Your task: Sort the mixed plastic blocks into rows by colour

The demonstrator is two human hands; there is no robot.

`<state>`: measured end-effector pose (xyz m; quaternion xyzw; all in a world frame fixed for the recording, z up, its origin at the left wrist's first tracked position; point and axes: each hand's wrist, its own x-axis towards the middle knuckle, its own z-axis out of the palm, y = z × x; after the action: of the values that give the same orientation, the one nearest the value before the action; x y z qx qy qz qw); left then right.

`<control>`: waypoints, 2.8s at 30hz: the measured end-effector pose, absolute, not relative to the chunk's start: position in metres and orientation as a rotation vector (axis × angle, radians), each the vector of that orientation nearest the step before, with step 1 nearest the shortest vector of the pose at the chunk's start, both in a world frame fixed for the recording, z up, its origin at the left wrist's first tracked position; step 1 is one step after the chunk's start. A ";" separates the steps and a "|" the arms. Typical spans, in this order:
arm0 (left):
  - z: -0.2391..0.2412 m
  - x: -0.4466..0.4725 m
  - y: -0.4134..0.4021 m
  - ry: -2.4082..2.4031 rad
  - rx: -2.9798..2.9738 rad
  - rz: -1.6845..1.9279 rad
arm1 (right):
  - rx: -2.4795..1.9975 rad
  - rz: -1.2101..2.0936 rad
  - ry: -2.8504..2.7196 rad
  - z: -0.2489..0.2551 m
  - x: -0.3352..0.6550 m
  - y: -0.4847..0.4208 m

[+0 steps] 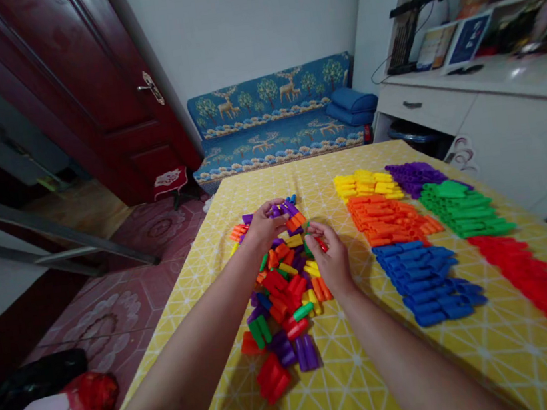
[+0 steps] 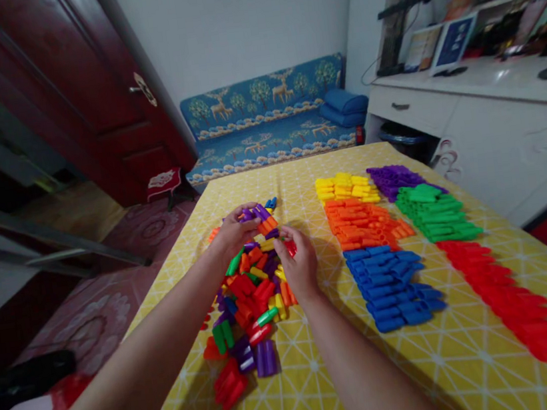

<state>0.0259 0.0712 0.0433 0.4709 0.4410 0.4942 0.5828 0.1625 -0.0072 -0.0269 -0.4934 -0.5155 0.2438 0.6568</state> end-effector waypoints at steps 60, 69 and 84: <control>-0.008 -0.057 -0.012 1.660 2.120 1.182 | -1.236 0.418 -1.328 -0.030 0.165 -0.007; 0.018 -0.010 0.004 1.442 2.279 1.101 | -1.080 0.545 -1.598 -0.029 0.156 -0.012; 0.014 -0.009 -0.012 1.148 2.119 1.365 | -0.969 0.551 -1.440 -0.012 0.154 -0.023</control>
<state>-0.0085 -0.0125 0.0140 0.7519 0.4072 0.4843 0.1850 0.1542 -0.0232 -0.0119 -0.4202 -0.6246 0.2389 0.6134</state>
